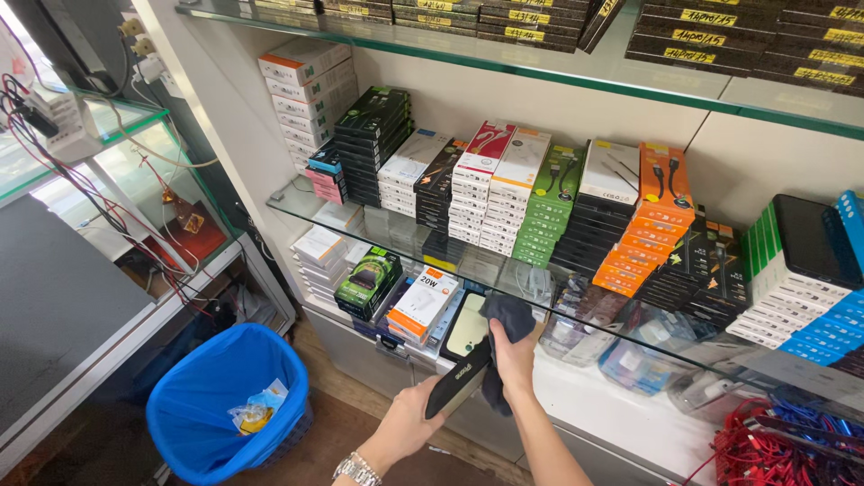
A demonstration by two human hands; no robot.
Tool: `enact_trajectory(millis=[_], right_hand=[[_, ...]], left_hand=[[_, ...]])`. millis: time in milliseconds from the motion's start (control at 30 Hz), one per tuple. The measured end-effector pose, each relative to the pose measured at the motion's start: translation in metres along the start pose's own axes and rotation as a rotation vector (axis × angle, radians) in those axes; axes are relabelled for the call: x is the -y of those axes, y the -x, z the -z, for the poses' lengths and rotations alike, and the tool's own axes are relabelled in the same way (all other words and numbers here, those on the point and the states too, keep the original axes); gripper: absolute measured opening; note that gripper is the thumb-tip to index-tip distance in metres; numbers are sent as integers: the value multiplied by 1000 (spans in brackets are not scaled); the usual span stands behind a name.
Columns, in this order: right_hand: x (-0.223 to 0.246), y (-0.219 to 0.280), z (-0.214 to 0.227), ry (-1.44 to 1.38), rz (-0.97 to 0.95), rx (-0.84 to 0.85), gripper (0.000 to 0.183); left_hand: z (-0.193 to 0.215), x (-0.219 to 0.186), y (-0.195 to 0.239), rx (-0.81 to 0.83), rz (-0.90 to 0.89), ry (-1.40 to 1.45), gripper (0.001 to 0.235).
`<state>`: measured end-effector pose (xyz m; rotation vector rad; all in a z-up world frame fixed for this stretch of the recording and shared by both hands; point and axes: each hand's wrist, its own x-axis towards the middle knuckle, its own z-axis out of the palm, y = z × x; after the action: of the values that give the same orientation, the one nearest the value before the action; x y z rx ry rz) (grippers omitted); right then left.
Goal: The person wipes the surfaces of several small product boxes with a dark cloth. They handle each box one at a time, turning it over to wipe multiple sides, then place it on a nearby counter. The person repeats this process for multiple boxes.
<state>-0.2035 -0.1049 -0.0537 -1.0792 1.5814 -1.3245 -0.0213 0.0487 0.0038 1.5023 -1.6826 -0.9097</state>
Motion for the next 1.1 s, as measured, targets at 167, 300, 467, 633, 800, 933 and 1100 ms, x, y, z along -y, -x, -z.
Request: enact_trajectory(millis=[167,300,467,633,800,933,1100], right_hand=[[27,47,0,-485,-150,369,42],[56,60,2,-639,27,535,46],[61,58,-4,41,124,453,55],[38,42,-16,222,76,433,49],[23,12,0,58,71,371,42],[19,11,-5,-553,-325,392,41],[14,13,-22,-198,68,361,44]], left_hand=[[3,16,-10,156,193,-355,61],[-16,20,-13,-134,247,-135,43],[-31,18,-18,-277,66,-157,60],[-32,16,-11,-270,129,-127,53],[-22,16,1,-295,97,108,47],[-4,17,-15,-282,58,112,50],[0,17,-35,-288,111,-149,53]])
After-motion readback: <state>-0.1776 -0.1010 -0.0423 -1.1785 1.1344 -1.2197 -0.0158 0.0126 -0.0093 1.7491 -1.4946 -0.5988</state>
